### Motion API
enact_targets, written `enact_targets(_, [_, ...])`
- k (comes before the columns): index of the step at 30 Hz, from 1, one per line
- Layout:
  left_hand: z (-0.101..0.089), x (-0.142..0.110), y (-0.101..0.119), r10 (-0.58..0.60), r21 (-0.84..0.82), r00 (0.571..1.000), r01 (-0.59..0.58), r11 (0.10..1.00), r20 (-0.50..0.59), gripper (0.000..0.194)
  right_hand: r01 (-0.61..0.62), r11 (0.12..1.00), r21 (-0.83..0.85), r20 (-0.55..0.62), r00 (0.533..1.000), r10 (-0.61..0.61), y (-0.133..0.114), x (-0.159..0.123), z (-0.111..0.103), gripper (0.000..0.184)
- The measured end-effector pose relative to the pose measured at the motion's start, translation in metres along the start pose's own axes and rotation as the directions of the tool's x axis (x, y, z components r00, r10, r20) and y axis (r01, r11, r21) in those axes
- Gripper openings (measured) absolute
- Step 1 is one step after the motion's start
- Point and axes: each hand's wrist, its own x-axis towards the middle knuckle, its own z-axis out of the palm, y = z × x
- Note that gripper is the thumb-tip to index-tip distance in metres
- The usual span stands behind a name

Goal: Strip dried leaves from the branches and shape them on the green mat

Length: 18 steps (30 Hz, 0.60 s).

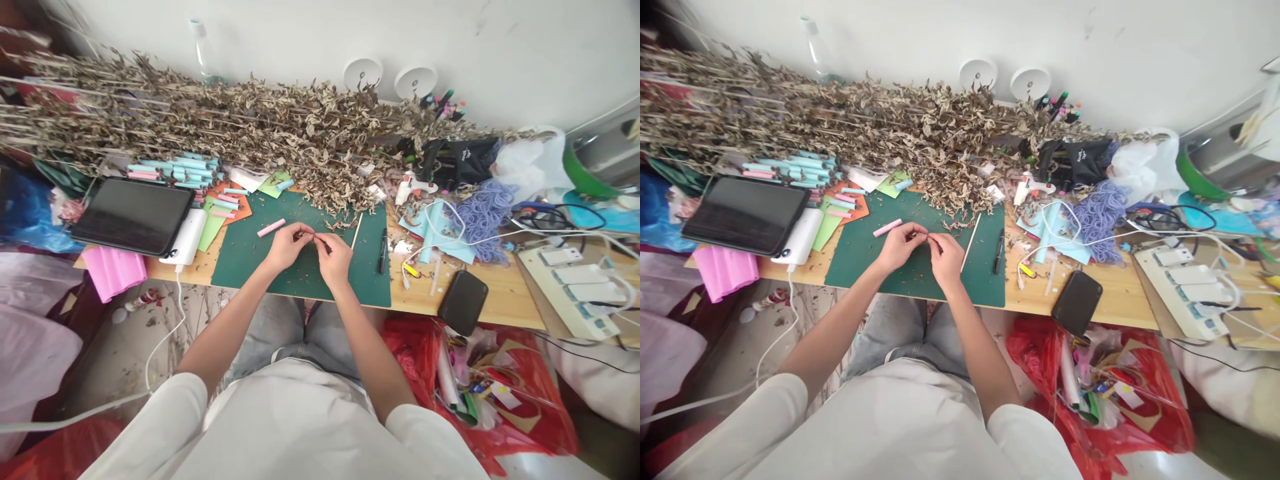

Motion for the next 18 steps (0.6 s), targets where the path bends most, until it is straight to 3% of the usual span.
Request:
enact_targets(3, [-0.0002,-0.0009,0.0064,0.009,0.018,0.999,-0.01,1.0,0.035,0.016,-0.012,1.0,-0.026,-0.014,1.0,0.011,0.0003,-0.0002,0.0001,0.021])
enact_targets(8, [0.0031,-0.0013,0.0099,-0.005,-0.099,0.997,0.013,0.995,0.078,0.023,-0.019,0.998,-0.059,-0.053,0.998,0.016,0.0008,0.0004,0.0001,0.021])
enact_targets(11, [0.0038,-0.0009,0.0079,-0.011,-0.034,0.999,0.013,0.999,0.048,0.024,-0.022,0.999,-0.05,-0.037,0.999,0.02,0.0019,0.0009,0.0005,0.022])
enact_targets(14, [0.0029,-0.0025,0.0065,0.094,0.149,0.996,-0.094,0.984,0.009,0.019,-0.002,0.998,-0.065,-0.022,1.0,0.001,0.0032,0.0011,0.0009,0.021])
enact_targets(18, [0.0014,-0.0079,0.004,0.29,0.362,0.952,-0.307,0.88,0.101,0.022,0.048,0.993,-0.11,-0.007,0.999,-0.049,0.0028,-0.001,0.0027,0.02])
